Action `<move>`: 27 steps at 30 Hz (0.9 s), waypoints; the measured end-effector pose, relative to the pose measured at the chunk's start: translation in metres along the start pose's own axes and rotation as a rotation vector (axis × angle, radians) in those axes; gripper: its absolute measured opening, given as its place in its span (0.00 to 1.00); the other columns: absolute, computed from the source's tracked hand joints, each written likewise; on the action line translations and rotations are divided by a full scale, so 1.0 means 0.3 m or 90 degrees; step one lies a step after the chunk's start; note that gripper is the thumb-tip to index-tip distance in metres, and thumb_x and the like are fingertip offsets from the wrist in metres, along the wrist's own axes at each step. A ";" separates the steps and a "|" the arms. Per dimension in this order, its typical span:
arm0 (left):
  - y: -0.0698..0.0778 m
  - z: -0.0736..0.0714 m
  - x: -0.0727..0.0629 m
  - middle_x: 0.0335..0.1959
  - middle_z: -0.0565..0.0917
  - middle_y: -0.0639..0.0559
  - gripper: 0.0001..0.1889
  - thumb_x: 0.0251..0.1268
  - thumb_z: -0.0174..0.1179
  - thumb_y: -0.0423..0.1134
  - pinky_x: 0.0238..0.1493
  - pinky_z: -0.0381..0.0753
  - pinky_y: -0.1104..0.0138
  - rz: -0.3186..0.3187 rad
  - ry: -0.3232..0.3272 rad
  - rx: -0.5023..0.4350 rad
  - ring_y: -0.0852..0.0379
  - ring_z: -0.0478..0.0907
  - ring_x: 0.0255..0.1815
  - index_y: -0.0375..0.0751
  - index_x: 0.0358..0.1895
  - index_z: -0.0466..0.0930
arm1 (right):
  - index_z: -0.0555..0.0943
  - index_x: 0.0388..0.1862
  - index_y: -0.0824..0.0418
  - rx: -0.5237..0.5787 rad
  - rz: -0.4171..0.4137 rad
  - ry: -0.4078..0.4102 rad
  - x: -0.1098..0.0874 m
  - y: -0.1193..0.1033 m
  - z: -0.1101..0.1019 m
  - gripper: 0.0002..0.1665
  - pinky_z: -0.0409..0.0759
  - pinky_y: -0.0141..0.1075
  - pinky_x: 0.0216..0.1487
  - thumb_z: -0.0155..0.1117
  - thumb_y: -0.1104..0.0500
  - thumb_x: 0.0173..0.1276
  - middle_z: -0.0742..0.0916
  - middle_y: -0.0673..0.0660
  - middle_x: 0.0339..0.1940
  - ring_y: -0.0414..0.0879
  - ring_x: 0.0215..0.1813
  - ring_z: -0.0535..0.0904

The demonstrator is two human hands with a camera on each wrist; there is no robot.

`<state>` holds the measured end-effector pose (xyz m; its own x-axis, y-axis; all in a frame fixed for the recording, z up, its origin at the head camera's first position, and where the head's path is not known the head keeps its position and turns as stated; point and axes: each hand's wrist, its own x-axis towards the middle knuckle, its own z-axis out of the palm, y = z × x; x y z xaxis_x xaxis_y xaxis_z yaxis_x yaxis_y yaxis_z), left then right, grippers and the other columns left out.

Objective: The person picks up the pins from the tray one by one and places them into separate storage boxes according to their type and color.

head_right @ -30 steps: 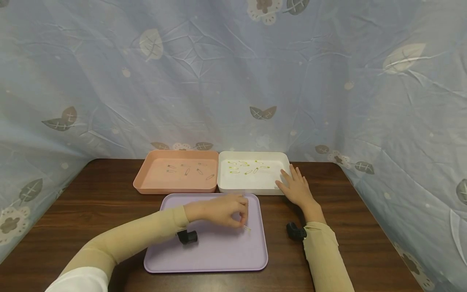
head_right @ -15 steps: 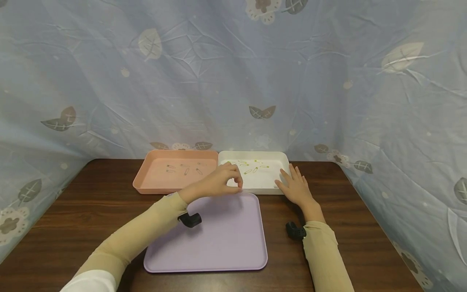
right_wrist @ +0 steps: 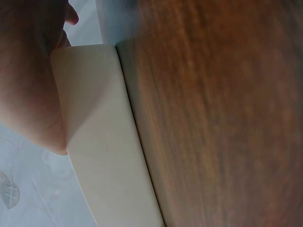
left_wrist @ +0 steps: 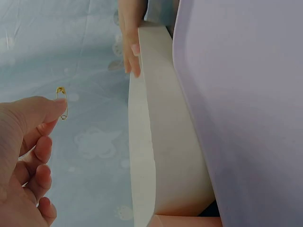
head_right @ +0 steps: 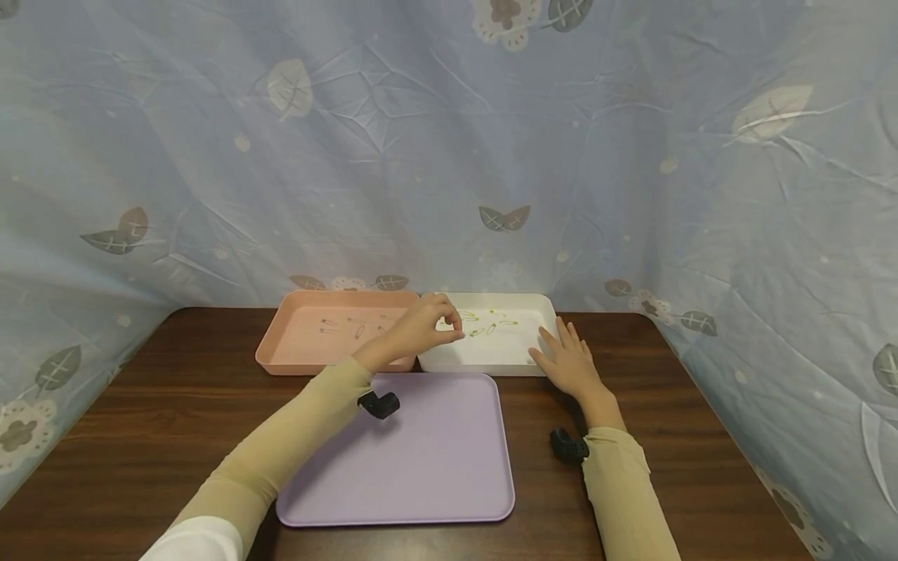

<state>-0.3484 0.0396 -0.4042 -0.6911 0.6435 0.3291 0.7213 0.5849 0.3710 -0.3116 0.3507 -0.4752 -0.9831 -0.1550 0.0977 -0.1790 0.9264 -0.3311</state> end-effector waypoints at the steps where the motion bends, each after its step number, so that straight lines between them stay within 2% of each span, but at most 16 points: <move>1: -0.005 0.002 0.006 0.38 0.80 0.52 0.07 0.63 0.65 0.47 0.58 0.70 0.56 -0.004 0.005 0.003 0.54 0.74 0.45 0.49 0.33 0.84 | 0.60 0.75 0.63 -0.002 0.000 0.000 0.000 -0.001 0.000 0.40 0.46 0.72 0.70 0.44 0.38 0.76 0.51 0.72 0.79 0.72 0.78 0.43; 9: -0.045 0.024 0.050 0.35 0.81 0.53 0.06 0.62 0.66 0.45 0.49 0.73 0.62 -0.043 0.023 0.017 0.56 0.74 0.42 0.48 0.33 0.85 | 0.61 0.75 0.63 0.001 0.003 0.004 -0.003 -0.002 0.001 0.40 0.46 0.72 0.70 0.45 0.39 0.75 0.51 0.72 0.79 0.72 0.78 0.43; 17: -0.069 0.047 0.094 0.35 0.80 0.53 0.06 0.61 0.64 0.44 0.46 0.73 0.62 -0.069 0.033 0.049 0.56 0.74 0.40 0.48 0.33 0.85 | 0.61 0.75 0.62 0.001 0.000 0.009 0.001 0.007 0.006 0.39 0.46 0.72 0.70 0.45 0.39 0.75 0.51 0.72 0.79 0.72 0.78 0.43; 20: -0.069 0.052 0.112 0.35 0.80 0.53 0.06 0.61 0.63 0.45 0.48 0.72 0.62 -0.083 0.028 0.063 0.55 0.74 0.41 0.48 0.34 0.85 | 0.61 0.75 0.62 0.002 -0.001 0.010 0.002 0.009 0.008 0.39 0.47 0.72 0.70 0.45 0.39 0.75 0.51 0.72 0.79 0.72 0.78 0.43; 27: -0.065 0.062 0.158 0.41 0.83 0.54 0.08 0.63 0.64 0.48 0.55 0.72 0.57 -0.127 -0.015 0.068 0.52 0.75 0.49 0.49 0.37 0.84 | 0.62 0.75 0.62 -0.002 -0.002 0.012 0.004 0.009 0.009 0.39 0.47 0.72 0.70 0.45 0.39 0.75 0.52 0.72 0.79 0.72 0.78 0.44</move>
<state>-0.3944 0.0679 -0.4119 -0.8206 0.5200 0.2371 0.5715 0.7501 0.3328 -0.3135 0.3522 -0.4785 -0.9816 -0.1514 0.1165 -0.1819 0.9270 -0.3279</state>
